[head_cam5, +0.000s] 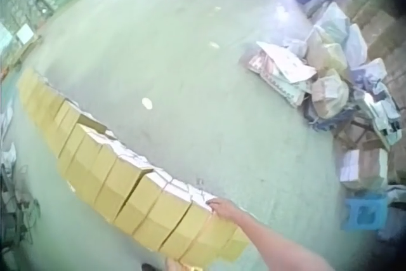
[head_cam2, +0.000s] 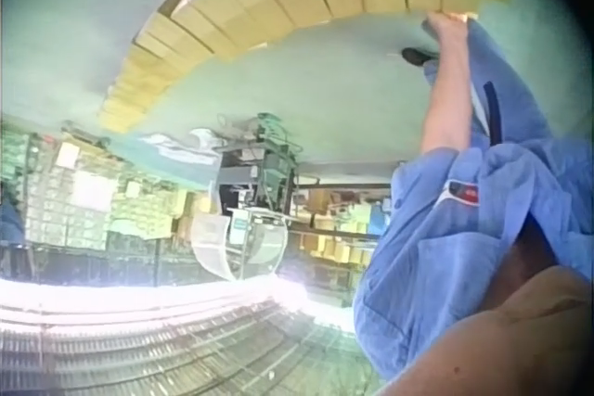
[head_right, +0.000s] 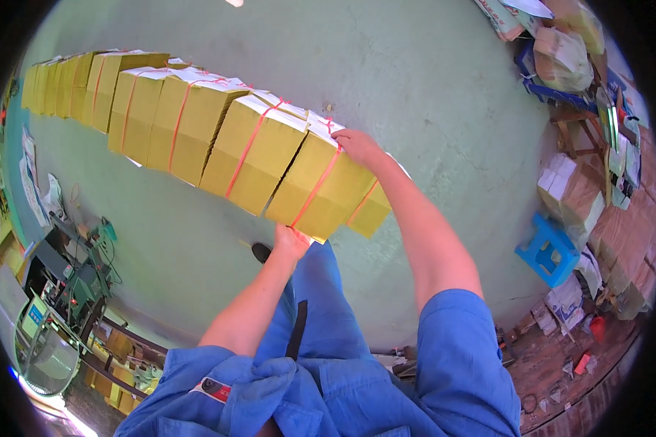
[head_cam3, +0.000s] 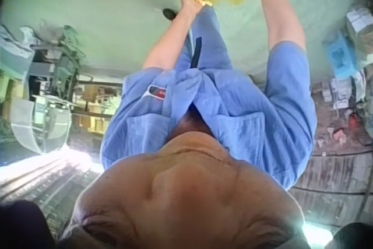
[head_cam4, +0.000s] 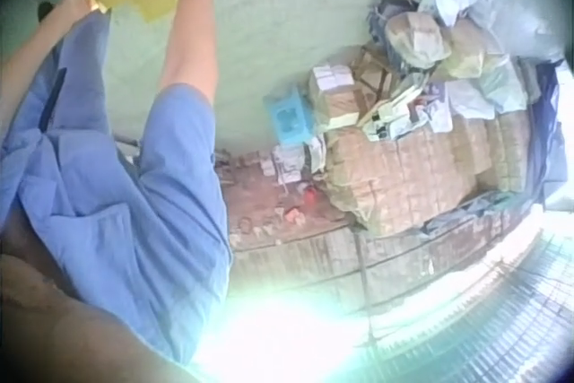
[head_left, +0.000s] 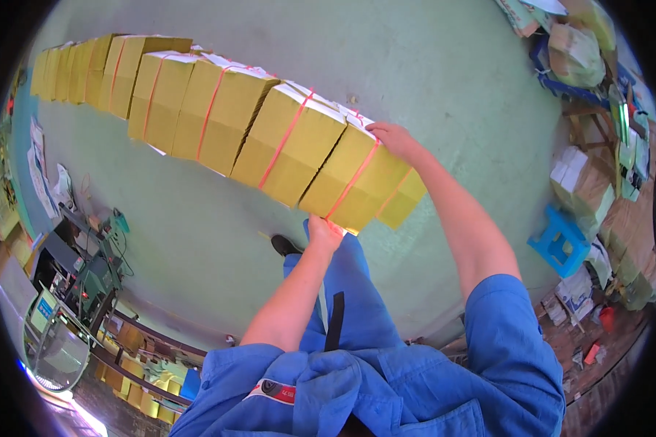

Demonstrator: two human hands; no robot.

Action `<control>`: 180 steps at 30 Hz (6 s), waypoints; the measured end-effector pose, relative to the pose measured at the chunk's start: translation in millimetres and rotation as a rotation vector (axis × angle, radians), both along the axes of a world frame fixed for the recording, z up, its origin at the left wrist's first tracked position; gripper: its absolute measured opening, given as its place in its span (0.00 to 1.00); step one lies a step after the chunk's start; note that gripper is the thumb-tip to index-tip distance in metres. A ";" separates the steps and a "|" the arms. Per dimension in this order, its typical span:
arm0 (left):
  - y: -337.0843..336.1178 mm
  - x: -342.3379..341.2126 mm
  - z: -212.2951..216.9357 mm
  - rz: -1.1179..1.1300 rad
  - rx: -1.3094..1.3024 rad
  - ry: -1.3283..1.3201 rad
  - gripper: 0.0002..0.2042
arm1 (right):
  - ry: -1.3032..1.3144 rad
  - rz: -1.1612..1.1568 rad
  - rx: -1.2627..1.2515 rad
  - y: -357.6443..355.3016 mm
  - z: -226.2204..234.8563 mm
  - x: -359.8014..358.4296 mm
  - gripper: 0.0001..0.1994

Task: The recorder is weighing stacks of yellow paper blocks and then bundling them using a machine.

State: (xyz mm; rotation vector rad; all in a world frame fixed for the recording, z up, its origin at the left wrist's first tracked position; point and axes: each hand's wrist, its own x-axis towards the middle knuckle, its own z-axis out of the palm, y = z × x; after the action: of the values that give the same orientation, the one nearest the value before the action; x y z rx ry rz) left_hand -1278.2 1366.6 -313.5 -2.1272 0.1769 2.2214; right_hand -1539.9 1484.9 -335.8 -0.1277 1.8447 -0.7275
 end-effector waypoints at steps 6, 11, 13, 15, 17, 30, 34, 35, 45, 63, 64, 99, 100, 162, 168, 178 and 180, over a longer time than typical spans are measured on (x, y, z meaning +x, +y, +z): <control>-24.2 -7.9 60.5 -0.495 0.124 -0.195 0.19 | 0.289 -0.457 0.084 39.4 11.0 13.4 0.17; -53.2 -63.5 118.9 -1.716 -0.988 0.187 0.12 | 0.148 -1.157 0.050 90.6 50.9 69.9 0.19; -51.2 -124.4 124.8 -1.624 -1.343 0.550 0.15 | -0.050 -1.217 0.067 93.6 65.6 102.3 0.22; -56.0 -177.3 102.1 -1.783 -1.677 0.666 0.16 | -0.149 -1.251 0.045 67.5 77.4 116.0 0.25; -56.8 -207.4 80.5 -2.089 -1.879 0.483 0.19 | -0.087 -1.223 -0.072 50.4 80.6 123.8 0.28; -45.5 -212.2 55.8 -2.333 -1.619 0.271 0.22 | 0.468 -0.574 0.154 54.2 66.3 67.2 0.18; -43.7 -215.4 57.0 -2.428 -1.441 0.374 0.22 | 0.434 -0.610 0.203 56.3 56.0 77.8 0.17; -44.3 -214.5 56.1 -2.417 -1.428 0.395 0.21 | 0.443 -0.636 0.216 55.7 54.6 80.9 0.16; -40.1 -216.4 60.7 -2.424 -1.417 0.379 0.16 | 0.650 -0.332 0.079 63.1 69.3 58.6 0.11; -39.6 -221.0 57.0 -2.423 -1.355 0.246 0.33 | 0.458 -0.025 -0.016 74.1 71.5 19.7 0.10; -39.5 -221.1 57.5 -2.434 -1.342 0.250 0.32 | 0.409 -0.056 -0.017 74.8 72.8 18.5 0.10; -42.3 -221.1 58.0 -2.480 -1.324 0.243 0.28 | 0.604 0.213 -0.204 83.4 55.7 22.1 0.06; -42.5 -220.3 58.1 -2.466 -1.347 0.262 0.26 | 0.628 0.170 -0.201 83.5 55.2 26.9 0.06; -116.4 1113.4 212.2 -0.271 -0.665 -1.064 0.10 | 0.170 1.671 -0.324 -878.6 230.2 1269.5 0.11; -188.2 1315.6 184.0 -0.222 -0.753 -1.146 0.10 | -0.305 1.513 -0.399 -897.6 279.7 1484.5 0.13; -589.9 1699.4 489.1 0.410 -1.324 -1.412 0.09 | -0.693 1.608 -0.723 -1006.6 448.9 1772.5 0.14; -649.0 1746.9 517.1 0.271 -1.307 -1.544 0.09 | -0.700 1.592 -0.800 -1049.8 476.2 1842.3 0.13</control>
State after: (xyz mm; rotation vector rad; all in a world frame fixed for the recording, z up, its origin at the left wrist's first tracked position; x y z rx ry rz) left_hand 468.7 717.5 203.6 -3.6925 1.4160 -0.4165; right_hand 302.4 435.1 140.3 -1.4374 0.3147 -0.1918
